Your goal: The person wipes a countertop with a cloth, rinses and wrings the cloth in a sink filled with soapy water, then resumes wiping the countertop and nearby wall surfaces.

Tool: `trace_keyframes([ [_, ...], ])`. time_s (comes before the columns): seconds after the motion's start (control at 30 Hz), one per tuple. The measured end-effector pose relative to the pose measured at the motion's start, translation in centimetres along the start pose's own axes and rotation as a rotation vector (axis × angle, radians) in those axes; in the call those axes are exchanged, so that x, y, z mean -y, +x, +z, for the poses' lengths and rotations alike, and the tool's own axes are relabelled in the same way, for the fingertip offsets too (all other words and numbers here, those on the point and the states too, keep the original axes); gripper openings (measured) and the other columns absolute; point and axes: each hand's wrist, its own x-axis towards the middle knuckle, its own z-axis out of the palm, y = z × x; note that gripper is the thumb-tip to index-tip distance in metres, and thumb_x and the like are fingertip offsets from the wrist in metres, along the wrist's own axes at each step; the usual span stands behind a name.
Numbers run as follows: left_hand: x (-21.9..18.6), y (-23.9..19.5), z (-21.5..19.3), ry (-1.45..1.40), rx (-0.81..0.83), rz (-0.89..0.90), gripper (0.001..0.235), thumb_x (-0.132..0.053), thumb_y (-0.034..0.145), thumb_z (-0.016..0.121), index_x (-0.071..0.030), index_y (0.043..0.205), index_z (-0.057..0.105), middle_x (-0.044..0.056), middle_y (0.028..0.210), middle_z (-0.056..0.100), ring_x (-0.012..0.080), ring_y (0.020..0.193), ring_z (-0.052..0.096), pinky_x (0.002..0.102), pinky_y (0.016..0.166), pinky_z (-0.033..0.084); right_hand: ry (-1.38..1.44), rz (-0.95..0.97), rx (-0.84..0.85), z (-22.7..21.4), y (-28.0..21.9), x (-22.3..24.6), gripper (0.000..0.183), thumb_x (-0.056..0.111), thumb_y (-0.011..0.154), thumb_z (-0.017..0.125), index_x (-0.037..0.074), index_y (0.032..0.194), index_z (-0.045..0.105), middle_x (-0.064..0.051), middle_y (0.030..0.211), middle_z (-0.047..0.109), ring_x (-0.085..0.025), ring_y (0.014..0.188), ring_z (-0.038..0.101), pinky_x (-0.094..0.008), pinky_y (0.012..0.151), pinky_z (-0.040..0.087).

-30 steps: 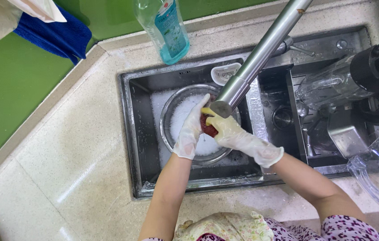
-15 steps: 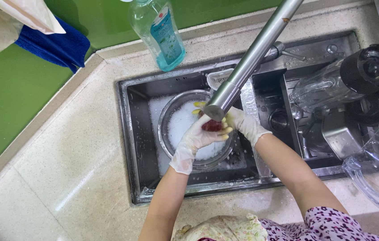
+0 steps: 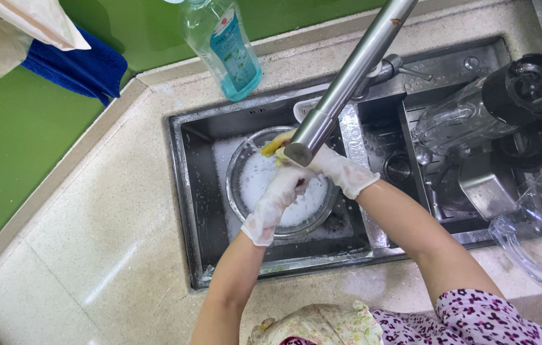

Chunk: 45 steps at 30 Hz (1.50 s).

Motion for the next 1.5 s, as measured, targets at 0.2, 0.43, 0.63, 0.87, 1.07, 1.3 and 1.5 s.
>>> trace_keyframes([
  [0.2, 0.9, 5.1, 0.2, 0.486, -0.272, 0.158, 0.016, -0.016, 0.095, 0.064, -0.003, 0.104, 0.063, 0.008, 0.079, 0.062, 0.0157, 0.061, 0.059, 0.029, 0.050, 0.045, -0.221, -0.034, -0.228, 1.3, 0.1, -0.3, 0.045, 0.029, 0.090, 0.073, 0.002, 0.124, 0.068, -0.013, 0.112, 0.069, -0.024, 0.100, 0.061, -0.035, 0.085, 0.050],
  [0.43, -2.4, 5.0, -1.1, 0.179, -0.016, 0.063, 0.032, -0.023, 0.102, 0.057, 0.002, 0.120, 0.065, 0.020, 0.094, 0.075, 0.0255, 0.075, 0.074, 0.031, 0.057, 0.060, -1.359, 0.202, -0.510, -6.6, -4.1, 2.1, 0.065, 0.054, 0.096, 0.066, -0.004, 0.126, 0.064, -0.027, 0.124, 0.064, -0.039, 0.117, 0.062, -0.046, 0.103, 0.049],
  [0.63, -3.4, 3.7, -0.1, -0.246, 0.211, 0.035, 0.035, -0.024, 0.095, 0.061, -0.005, 0.125, 0.062, 0.012, 0.109, 0.076, 0.0213, 0.095, 0.078, 0.030, 0.075, 0.064, -2.310, 0.121, -0.893, -15.0, -7.5, 5.1, 0.082, 0.059, 0.081, 0.069, 0.003, 0.139, 0.057, -0.023, 0.137, 0.058, -0.039, 0.128, 0.051, -0.046, 0.096, 0.050],
  [0.87, -1.3, 2.9, -0.4, -0.245, 0.116, 0.014, 0.029, -0.033, 0.099, 0.066, -0.006, 0.109, 0.071, 0.003, 0.087, 0.073, 0.0109, 0.070, 0.068, 0.024, 0.059, 0.054, -1.853, 0.552, -0.690, -11.6, -6.2, 6.1, 0.089, 0.061, 0.091, 0.067, -0.005, 0.148, 0.050, -0.025, 0.122, 0.063, -0.039, 0.111, 0.064, -0.047, 0.084, 0.057],
  [1.07, 1.5, -3.3, 3.0, -0.445, 0.429, -0.042, 0.029, -0.034, 0.107, 0.066, -0.006, 0.114, 0.069, -0.002, 0.085, 0.069, 0.0065, 0.068, 0.062, 0.021, 0.058, 0.048, -0.228, 0.179, -0.093, -3.1, -5.3, -0.6, 0.080, 0.048, 0.094, 0.059, 0.003, 0.156, 0.037, -0.019, 0.144, 0.055, -0.029, 0.132, 0.054, -0.044, 0.107, 0.045],
  [1.3, -0.7, -12.1, 4.5, -0.499, 0.601, -0.040, 0.032, -0.037, 0.100, 0.061, -0.007, 0.106, 0.071, 0.002, 0.082, 0.066, 0.0104, 0.066, 0.058, 0.023, 0.061, 0.046, 0.188, 0.133, 0.191, 3.3, -6.2, 4.0, 0.061, 0.012, 0.087, 0.061, -0.009, 0.144, 0.056, -0.023, 0.123, 0.071, -0.022, 0.099, 0.069, -0.034, 0.089, 0.057],
  [1.5, 1.1, -9.8, 2.7, -0.252, 0.483, 0.141, 0.038, -0.019, 0.104, 0.071, -0.014, 0.073, 0.048, -0.005, 0.061, 0.043, 0.0051, 0.046, 0.037, 0.024, 0.042, 0.023, -0.323, 0.158, 0.071, 4.4, -3.8, 4.6, 0.041, 0.004, 0.077, 0.057, -0.005, 0.111, 0.078, -0.015, 0.096, 0.080, -0.012, 0.067, 0.062, -0.026, 0.061, 0.052],
])
